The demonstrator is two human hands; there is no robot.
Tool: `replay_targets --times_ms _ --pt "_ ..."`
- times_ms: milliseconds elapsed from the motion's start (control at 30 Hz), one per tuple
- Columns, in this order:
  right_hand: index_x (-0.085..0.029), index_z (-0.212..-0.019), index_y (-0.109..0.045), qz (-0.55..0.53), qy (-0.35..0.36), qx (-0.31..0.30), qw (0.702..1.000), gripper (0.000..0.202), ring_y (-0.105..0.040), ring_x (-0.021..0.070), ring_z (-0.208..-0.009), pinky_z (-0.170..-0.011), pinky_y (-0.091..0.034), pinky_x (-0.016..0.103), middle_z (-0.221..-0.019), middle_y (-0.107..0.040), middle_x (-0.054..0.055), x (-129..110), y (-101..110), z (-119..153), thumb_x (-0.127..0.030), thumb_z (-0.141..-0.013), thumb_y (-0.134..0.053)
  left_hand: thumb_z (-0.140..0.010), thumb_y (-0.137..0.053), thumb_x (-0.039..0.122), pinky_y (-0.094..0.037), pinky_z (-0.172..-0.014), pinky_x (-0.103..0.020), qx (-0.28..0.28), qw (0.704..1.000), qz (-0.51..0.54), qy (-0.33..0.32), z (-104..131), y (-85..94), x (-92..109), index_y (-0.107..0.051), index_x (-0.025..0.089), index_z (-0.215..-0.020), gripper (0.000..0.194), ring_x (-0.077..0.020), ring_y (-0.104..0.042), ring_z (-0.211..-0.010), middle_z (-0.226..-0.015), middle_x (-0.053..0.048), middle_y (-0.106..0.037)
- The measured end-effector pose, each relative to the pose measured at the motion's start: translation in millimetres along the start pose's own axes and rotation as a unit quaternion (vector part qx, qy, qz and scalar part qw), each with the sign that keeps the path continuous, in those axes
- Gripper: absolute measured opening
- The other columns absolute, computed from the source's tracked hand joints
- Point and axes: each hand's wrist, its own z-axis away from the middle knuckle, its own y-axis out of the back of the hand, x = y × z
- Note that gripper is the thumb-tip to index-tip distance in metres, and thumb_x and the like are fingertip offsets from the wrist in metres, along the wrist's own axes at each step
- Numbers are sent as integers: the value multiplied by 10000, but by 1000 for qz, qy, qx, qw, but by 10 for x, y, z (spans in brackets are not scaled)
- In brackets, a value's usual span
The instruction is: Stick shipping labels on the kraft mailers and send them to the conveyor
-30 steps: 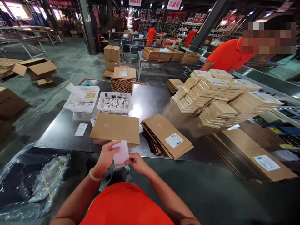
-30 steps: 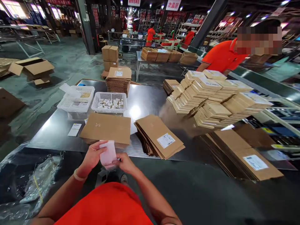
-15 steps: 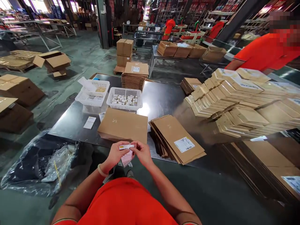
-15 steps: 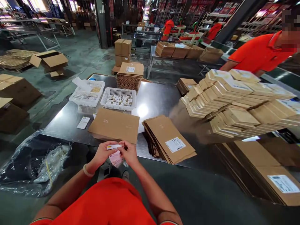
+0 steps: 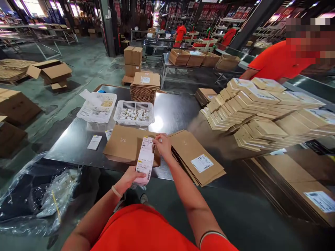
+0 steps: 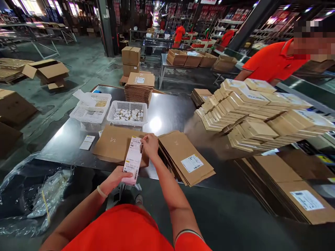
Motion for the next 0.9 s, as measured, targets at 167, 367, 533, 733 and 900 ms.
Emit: replay_targets --times_ms 167,367,533,733,900 --pt "-183 -796 -713 133 -89 -89 983 30 -633 279 -1116 -971 -492 398 -1111 -730 115 19 -156 -505 -192 -809 -739 -342 -1046 464 -570 -878 -445 34 999 35 3 -90 86 -309 -843 93 -885 688 -305 -764 -819 -922 -174 -830" --pt "-103 -1606 -391 221 63 -34 973 718 -243 375 -1596 -1239 -270 518 -1700 -322 248 -144 -479 -63 -250 -953 -651 -424 -990 650 -548 -791 -391 -55 993 -82 -67 75 459 -538 -830 141 -900 715 -271 -718 -786 -864 -117 -807" --pt "-10 -1608 -355 222 85 -190 953 753 -271 379 -1596 -1278 -211 522 -1696 -322 286 -109 -644 95 -417 -1013 -574 -688 -897 542 -543 -853 -367 -8 975 -165 -145 146 423 -151 -840 166 -984 482 -264 -711 -877 -978 -118 -812" --pt "-29 -1415 -599 238 -110 -53 964 467 -582 365 -1321 -1085 -434 458 -1403 -620 282 288 -117 253 -246 -1036 -434 -652 -865 261 -482 -1085 -428 137 938 -222 -227 90 287 256 -771 212 -1269 626 -348 -691 -1171 -1110 -117 -819" --pt "-124 -1034 -748 209 -134 -57 967 284 -659 347 -1117 -946 -502 415 -1134 -694 236 250 -101 488 -285 -995 -517 -623 -868 224 -500 -1020 -412 165 916 -303 -206 35 320 301 -786 207 -1214 597 -372 -743 -1029 -829 -96 -813"
